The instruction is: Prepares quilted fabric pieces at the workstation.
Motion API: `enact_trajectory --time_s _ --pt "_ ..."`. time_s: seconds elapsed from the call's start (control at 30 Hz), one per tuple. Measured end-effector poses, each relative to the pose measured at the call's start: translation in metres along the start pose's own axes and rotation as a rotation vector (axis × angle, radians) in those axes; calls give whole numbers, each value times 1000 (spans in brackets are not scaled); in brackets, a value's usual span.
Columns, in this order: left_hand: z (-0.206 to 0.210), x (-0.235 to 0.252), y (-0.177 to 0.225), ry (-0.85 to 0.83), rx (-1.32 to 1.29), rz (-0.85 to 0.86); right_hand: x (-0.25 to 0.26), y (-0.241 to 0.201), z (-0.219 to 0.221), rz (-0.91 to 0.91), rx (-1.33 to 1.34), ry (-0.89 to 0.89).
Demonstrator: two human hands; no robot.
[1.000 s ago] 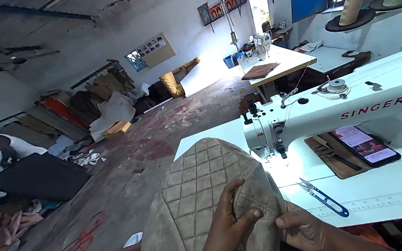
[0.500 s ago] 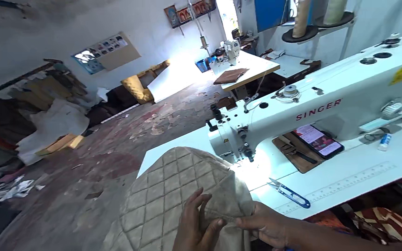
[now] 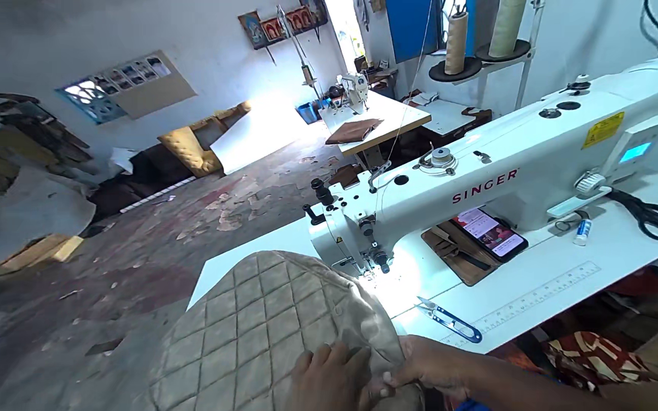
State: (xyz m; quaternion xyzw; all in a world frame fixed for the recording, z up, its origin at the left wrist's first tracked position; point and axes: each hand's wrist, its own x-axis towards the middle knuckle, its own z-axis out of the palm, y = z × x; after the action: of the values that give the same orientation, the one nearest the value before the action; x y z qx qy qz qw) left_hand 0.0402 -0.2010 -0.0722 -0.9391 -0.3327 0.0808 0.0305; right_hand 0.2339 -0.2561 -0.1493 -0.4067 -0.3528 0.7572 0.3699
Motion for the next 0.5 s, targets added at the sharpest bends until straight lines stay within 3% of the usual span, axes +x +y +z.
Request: enact_trajectory --time_s 0.07,0.13,0.2,0.33,0.43,0.5 --pt "1 11 13 -202 -49 -41 -10 -2 -10 27 -253 51" --pt "7 22 21 -248 -67 -37 -26 -9 -21 -18 -619 151" --pt "20 26 22 -112 -106 22 -48 -20 -38 -110 -869 353" --pt "71 33 8 315 -252 253 -85 -33 -99 -237 -1076 914" --pt "97 33 1 419 -388 239 -102 -23 -160 -392 -1203 1285" --pt "101 30 -3 456 -412 196 -111 -11 -195 -478 -1248 1386"
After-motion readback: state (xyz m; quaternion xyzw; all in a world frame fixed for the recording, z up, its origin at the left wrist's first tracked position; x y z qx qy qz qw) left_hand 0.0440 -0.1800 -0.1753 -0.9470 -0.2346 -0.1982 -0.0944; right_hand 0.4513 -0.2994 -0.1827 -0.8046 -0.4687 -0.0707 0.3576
